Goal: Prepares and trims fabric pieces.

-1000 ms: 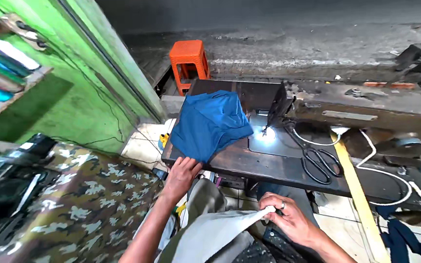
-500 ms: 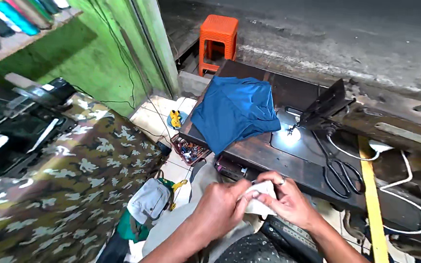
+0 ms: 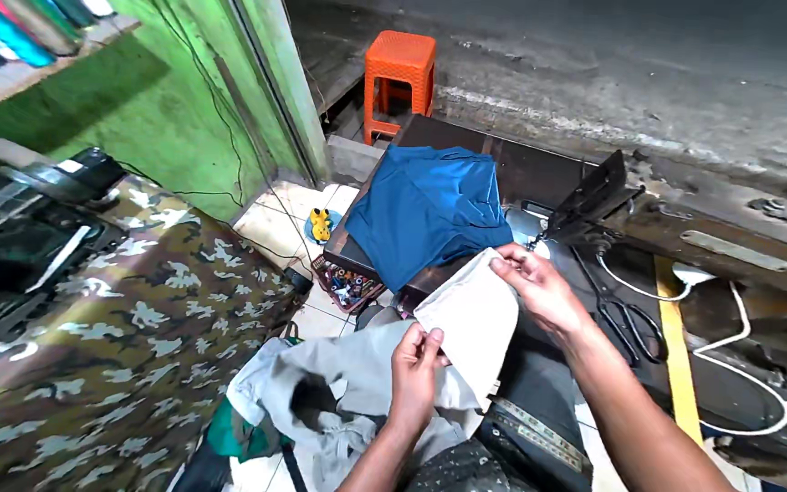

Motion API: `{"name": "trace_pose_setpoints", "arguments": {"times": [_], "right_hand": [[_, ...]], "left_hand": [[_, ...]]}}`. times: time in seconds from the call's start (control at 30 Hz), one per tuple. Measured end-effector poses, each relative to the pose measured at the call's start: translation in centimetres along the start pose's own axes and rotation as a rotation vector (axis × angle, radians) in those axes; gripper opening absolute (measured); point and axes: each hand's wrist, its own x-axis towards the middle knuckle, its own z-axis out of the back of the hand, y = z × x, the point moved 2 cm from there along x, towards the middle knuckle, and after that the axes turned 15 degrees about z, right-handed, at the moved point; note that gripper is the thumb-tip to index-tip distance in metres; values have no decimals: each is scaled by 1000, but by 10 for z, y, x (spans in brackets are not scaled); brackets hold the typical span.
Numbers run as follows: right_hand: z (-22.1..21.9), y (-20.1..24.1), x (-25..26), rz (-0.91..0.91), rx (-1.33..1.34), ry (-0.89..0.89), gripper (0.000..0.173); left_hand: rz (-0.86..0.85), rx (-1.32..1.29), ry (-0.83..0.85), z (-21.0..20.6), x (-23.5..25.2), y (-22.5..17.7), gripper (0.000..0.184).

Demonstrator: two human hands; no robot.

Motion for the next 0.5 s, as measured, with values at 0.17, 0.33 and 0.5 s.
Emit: {"name": "trace_pose_setpoints", "arguments": {"times": [0.17, 0.33, 0.5], "right_hand": [[-7, -34, 21, 62, -107, 100, 17], [-14, -37, 20, 51, -27, 45, 15], [-25, -52, 19, 73, -5, 6, 17]], "left_hand": [[56, -64, -52, -1, 24, 8, 20], [-31, 3, -158, 6, 40, 3, 23], [-32, 12, -282, 16, 51, 7, 17]]}}
